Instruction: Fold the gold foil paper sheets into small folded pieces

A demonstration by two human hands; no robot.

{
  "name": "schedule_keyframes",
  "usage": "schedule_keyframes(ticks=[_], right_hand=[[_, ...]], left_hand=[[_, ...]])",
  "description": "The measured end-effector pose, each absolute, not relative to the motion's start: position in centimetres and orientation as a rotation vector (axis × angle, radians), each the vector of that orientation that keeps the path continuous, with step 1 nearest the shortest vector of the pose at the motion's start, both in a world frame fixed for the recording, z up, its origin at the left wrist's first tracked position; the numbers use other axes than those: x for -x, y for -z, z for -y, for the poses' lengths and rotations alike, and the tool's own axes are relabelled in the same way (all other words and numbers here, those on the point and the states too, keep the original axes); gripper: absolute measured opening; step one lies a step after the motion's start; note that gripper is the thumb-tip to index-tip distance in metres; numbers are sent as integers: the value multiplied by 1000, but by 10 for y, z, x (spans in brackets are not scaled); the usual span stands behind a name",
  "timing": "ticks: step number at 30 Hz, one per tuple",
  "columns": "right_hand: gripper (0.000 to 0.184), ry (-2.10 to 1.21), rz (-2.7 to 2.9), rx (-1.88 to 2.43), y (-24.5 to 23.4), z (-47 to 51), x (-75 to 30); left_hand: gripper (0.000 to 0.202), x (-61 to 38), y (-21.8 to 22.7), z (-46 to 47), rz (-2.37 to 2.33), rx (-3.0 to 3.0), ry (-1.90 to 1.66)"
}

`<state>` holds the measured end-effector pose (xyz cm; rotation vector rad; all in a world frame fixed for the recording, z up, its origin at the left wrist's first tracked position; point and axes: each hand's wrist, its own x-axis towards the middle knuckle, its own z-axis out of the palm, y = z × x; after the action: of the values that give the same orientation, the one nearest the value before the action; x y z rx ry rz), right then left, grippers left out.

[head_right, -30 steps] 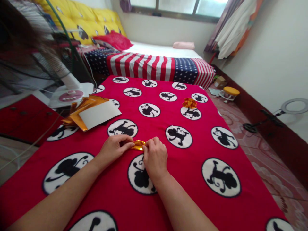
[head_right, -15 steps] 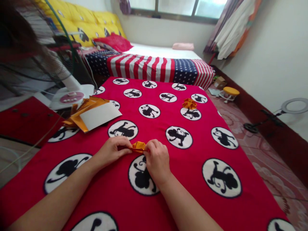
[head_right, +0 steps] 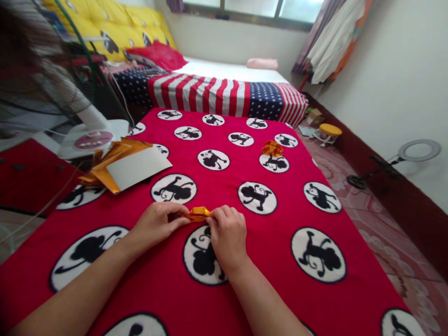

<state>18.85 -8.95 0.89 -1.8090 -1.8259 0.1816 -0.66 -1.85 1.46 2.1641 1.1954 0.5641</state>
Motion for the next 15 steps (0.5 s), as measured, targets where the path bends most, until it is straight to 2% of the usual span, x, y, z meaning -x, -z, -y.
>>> schedule_keyframes(ticks=[15], right_hand=[[5,-139,1765,1911,-7,80,-184]], left_hand=[[12,-3,-12,20,-1375,-2096,-587]])
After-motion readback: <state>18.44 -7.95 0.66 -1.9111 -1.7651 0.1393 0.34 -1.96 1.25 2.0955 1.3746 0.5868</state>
